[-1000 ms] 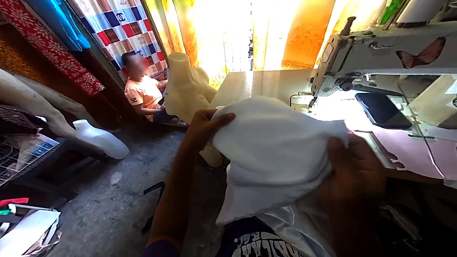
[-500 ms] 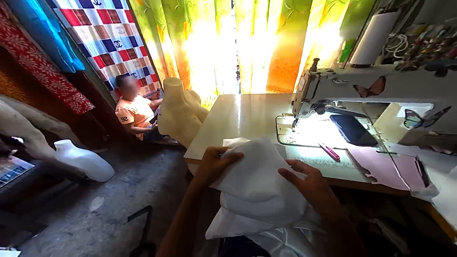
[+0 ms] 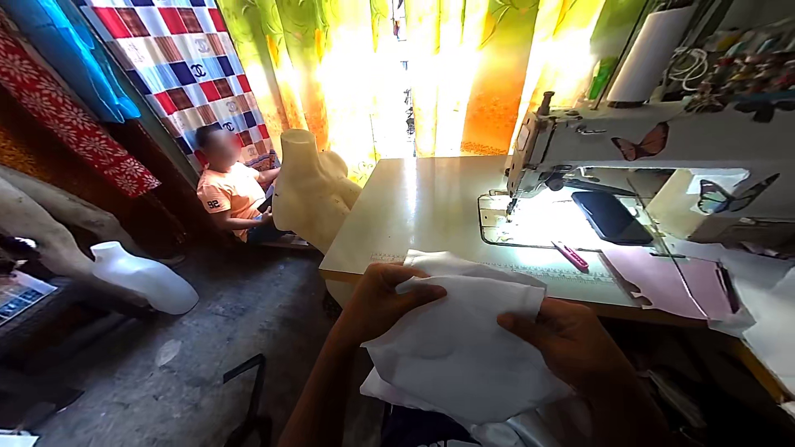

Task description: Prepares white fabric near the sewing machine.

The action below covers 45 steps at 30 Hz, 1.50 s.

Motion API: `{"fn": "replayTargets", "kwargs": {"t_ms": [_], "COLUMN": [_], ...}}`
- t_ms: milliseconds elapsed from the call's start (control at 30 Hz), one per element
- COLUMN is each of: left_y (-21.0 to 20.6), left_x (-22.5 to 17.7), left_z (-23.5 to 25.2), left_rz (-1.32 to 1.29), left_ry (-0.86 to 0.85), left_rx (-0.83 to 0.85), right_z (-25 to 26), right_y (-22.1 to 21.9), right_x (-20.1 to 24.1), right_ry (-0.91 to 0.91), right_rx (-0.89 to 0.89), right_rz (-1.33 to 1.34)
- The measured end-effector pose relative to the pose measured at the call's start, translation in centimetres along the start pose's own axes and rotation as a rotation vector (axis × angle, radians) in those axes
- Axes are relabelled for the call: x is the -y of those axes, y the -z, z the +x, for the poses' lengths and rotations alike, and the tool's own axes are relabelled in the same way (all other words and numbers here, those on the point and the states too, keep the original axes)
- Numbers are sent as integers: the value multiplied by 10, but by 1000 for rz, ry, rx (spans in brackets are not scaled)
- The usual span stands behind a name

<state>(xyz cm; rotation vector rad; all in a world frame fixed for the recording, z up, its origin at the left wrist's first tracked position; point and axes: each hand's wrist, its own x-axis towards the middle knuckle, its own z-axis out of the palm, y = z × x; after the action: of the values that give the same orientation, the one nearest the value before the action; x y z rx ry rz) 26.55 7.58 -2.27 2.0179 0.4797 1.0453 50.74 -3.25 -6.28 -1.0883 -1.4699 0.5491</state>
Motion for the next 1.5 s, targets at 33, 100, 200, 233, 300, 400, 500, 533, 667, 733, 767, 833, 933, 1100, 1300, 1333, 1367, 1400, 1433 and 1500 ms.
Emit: {"fn": "replayTargets", "kwargs": {"t_ms": [33, 100, 200, 233, 300, 400, 500, 533, 667, 733, 767, 833, 933, 1100, 1300, 1333, 1367, 1400, 1433, 1500], "left_y": [1, 1, 0, 1, 3, 7, 8, 8, 10, 9, 9, 10, 11, 34, 33, 32, 32, 31, 29, 25], "left_x": [0, -3, -9, -10, -14, -17, -18, -18, -17, -15, -14, -12, -5, 8, 23, 24, 25, 26, 26, 24], "left_z": [-1, -3, -7, -9, -10, -10, -11, -11, -14, -15, -15, -14, -15, -22, -18, -17, -14, -12, -8, 0], "left_rz": [-5, -6, -18, -25, -26, -51, -89, -89, -76, -69, -61, -33, 12, 91, 89, 60, 34, 16, 4, -24], "left_ry": [-21, -66, -124, -152, -222, -283, -308, -309, -284, -270, -265, -257, -179, -19, 57, 57, 54, 44, 28, 14], "left_rx": [11, 59, 153, 194, 270, 368, 433, 437, 408, 388, 371, 329, 268, 255, 12, 4, 9, 20, 29, 38], "right_z": [-3, -4, 2, 5, 9, 15, 20, 20, 15, 9, 6, 5, 0, 7, 8, 7, 7, 6, 5, 5], "right_y": [2, 6, 17, 22, 29, 39, 43, 43, 45, 45, 45, 42, 37, 31, 19, 18, 17, 17, 16, 16], "right_x": [-4, -13, -22, -23, -25, -24, -19, -17, -14, -16, -17, -18, -16, -17, -21, -21, -21, -20, -20, -19], "right_ry": [46, 149, 253, 261, 266, 292, 306, 299, 296, 268, 254, 219, 135, 106, 95, 101, 110, 118, 123, 123], "right_rx": [-16, -64, 1, 45, 138, 341, 513, 539, 559, 520, 491, 401, 205, 6, -55, -49, -37, -24, -16, -19], "right_rz": [-3, -39, -17, -6, 12, 66, 177, 195, 177, 127, 107, 82, 1, -125, -109, -100, -92, -93, -99, -117]}}
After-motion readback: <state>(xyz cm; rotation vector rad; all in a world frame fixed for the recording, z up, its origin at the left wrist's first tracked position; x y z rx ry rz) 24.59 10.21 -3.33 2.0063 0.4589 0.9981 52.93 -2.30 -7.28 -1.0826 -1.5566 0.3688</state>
